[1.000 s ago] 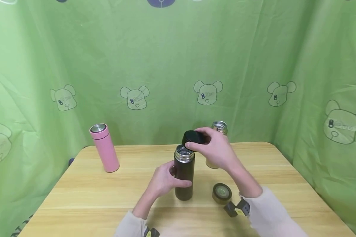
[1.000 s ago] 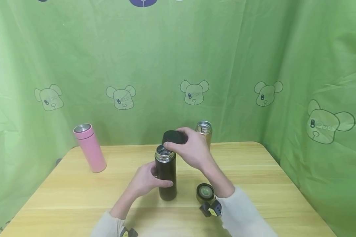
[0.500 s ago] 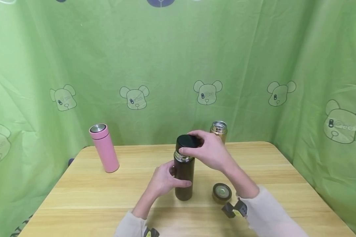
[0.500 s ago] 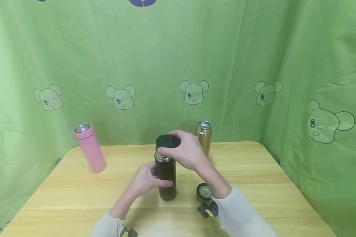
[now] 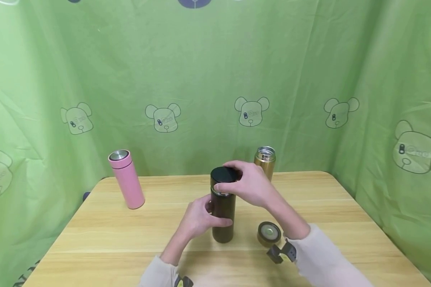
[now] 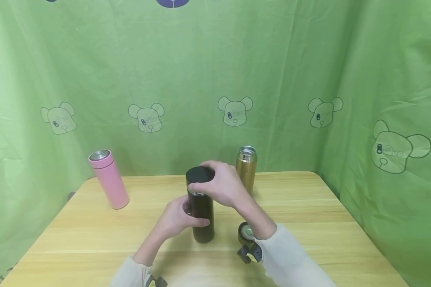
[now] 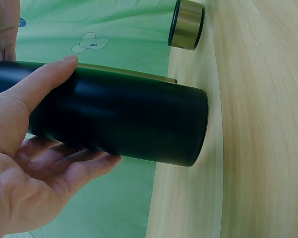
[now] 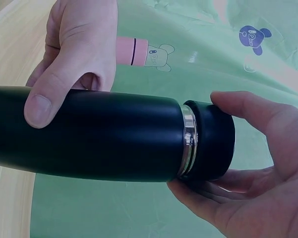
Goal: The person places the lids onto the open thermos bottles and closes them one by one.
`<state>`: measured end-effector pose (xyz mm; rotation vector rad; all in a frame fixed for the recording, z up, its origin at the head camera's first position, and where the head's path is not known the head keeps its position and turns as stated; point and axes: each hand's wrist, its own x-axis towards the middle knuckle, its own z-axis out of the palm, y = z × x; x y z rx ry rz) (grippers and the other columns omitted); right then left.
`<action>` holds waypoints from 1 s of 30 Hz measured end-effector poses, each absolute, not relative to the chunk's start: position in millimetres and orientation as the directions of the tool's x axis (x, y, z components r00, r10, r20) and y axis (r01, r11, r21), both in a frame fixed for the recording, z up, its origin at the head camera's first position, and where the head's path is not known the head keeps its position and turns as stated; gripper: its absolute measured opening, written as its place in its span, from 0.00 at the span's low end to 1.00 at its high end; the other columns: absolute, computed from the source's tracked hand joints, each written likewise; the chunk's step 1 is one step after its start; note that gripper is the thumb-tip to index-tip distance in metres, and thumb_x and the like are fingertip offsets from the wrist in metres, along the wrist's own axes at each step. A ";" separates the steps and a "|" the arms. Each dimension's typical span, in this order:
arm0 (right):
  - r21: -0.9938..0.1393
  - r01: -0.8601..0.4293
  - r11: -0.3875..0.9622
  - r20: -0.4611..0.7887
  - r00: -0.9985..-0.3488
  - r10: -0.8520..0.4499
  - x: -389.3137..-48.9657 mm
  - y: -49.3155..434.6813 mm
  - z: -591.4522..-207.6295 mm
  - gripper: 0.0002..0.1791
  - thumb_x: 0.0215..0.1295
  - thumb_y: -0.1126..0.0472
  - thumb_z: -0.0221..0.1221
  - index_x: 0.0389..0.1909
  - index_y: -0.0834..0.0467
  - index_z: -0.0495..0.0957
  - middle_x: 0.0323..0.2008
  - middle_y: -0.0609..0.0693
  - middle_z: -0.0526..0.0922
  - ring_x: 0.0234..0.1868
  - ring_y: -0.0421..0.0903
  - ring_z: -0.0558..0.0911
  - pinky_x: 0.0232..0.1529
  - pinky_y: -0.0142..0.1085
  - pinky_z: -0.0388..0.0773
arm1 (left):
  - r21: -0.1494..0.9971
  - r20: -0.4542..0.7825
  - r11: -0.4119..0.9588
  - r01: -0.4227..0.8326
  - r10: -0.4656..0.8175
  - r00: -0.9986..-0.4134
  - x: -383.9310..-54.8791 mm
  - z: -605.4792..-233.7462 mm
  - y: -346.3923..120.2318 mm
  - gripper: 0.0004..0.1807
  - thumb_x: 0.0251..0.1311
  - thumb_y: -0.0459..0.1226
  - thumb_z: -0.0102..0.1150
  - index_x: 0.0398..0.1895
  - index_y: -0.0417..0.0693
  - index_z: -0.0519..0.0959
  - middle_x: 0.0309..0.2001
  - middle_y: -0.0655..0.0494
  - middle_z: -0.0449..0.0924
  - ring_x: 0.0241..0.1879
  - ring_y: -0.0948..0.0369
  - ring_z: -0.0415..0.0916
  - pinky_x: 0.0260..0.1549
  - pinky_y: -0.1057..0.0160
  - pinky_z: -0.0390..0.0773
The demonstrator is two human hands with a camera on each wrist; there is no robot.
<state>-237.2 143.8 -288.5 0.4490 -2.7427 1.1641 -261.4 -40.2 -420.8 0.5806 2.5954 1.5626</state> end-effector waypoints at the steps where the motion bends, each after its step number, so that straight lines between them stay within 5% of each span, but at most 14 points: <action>1: -0.680 -0.319 0.660 0.229 -0.948 -0.221 -237.3 143.8 -288.9 0.37 0.51 0.43 0.73 0.62 0.53 0.78 0.48 0.51 0.86 0.43 0.47 0.84 0.43 0.38 0.82 | 0.863 0.145 0.415 0.289 0.346 -0.927 -261.3 -420.9 -40.3 0.34 0.39 0.54 0.82 0.54 0.61 0.81 0.45 0.63 0.88 0.46 0.64 0.84 0.50 0.55 0.83; 30: -0.656 -0.290 0.697 0.216 -0.957 -0.195 -238.0 144.1 -295.4 0.39 0.50 0.38 0.74 0.58 0.55 0.76 0.48 0.52 0.84 0.45 0.48 0.82 0.44 0.41 0.82 | 0.858 0.145 0.421 0.293 0.347 -0.926 -260.1 -420.3 -40.4 0.34 0.40 0.55 0.81 0.54 0.58 0.81 0.45 0.61 0.88 0.47 0.63 0.85 0.49 0.56 0.83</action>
